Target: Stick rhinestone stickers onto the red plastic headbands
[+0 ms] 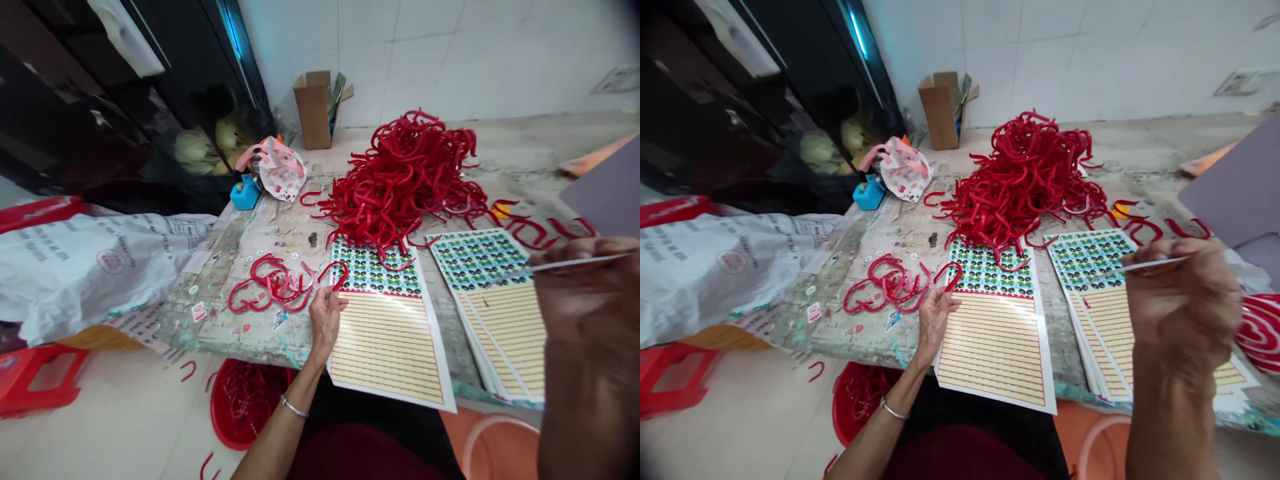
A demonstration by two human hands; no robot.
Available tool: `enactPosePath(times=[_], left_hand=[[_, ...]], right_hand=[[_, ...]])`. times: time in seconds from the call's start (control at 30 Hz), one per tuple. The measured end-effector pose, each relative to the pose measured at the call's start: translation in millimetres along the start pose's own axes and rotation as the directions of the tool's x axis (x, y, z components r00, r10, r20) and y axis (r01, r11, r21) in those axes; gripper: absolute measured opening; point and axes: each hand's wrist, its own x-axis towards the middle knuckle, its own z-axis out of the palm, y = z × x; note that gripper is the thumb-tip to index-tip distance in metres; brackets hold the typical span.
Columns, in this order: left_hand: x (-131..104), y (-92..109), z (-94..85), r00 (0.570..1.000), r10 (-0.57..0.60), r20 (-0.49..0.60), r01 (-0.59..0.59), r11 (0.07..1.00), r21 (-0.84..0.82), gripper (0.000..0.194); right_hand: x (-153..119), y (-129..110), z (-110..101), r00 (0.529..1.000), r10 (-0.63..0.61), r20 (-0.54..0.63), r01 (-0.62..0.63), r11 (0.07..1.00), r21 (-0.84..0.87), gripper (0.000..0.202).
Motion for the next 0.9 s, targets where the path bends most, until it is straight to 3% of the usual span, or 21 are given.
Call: enactPosePath(times=[0.1, 0.13, 0.2, 0.27, 0.33, 0.4, 0.53, 0.67, 0.73, 0.8, 0.9], left_hand=[[-12.0, 19.5, -1.1, 0.999, -0.002, 0.044, 0.003, 1.000, -0.019, 0.021], [-18.7, 29.2, -1.1, 0.998, 0.006, 0.068, -0.004, 1.000, -0.028, 0.021], [-33.5, 50.2, -0.4, 0.986, 0.023, 0.163, -0.007, 0.995, -0.096, 0.020], [-46.3, 68.8, 0.7, 0.965, 0.022, 0.261, 0.021, 0.987, -0.162, 0.019], [-53.9, 80.5, 1.4, 0.952, 0.004, 0.306, 0.060, 0.978, -0.199, 0.018], [-56.5, 84.3, 1.5, 0.951, -0.013, 0.309, 0.082, 0.974, -0.212, 0.017], [-55.3, 78.3, 1.1, 0.961, -0.012, 0.278, 0.081, 0.968, -0.239, 0.016], [-54.8, 73.0, 0.4, 0.971, -0.028, 0.237, 0.096, 0.955, -0.280, 0.016], [-54.3, 73.4, -0.5, 0.976, -0.039, 0.213, 0.103, 0.949, -0.298, 0.015], [-53.2, 75.4, -1.2, 0.980, -0.044, 0.194, 0.108, 0.938, -0.331, 0.013], [-52.0, 80.2, -0.5, 0.980, -0.048, 0.194, 0.123, 0.910, -0.396, 0.010]], right_hand=[[-17.7, 10.7, 24.7, 0.984, 0.041, 0.175, 0.005, 0.968, -0.252, 0.007], [-25.1, 17.3, 35.8, 0.949, 0.106, 0.298, 0.004, 0.939, -0.345, 0.009], [-39.5, 30.1, 57.5, 0.813, 0.172, 0.556, 0.123, 0.882, -0.454, 0.010], [-50.8, 39.1, 73.9, 0.706, 0.142, 0.693, 0.290, 0.836, -0.466, 0.007], [-57.9, 44.2, 83.0, 0.649, 0.101, 0.754, 0.413, 0.786, -0.460, 0.007], [-61.6, 46.7, 86.1, 0.624, 0.072, 0.778, 0.501, 0.728, -0.469, 0.007], [-65.5, 48.7, 86.1, 0.616, 0.015, 0.787, 0.665, 0.525, -0.531, 0.012], [-70.1, 51.3, 83.7, 0.711, -0.018, 0.703, 0.671, 0.314, -0.671, 0.024], [-75.1, 56.6, 78.3, 0.777, 0.005, 0.630, 0.596, 0.316, -0.738, 0.029], [-83.4, 67.1, 69.6, 0.815, 0.079, 0.575, 0.505, 0.391, -0.769, 0.030], [-99.8, 89.4, 55.0, 0.809, 0.217, 0.547, 0.381, 0.515, -0.768, 0.029]])
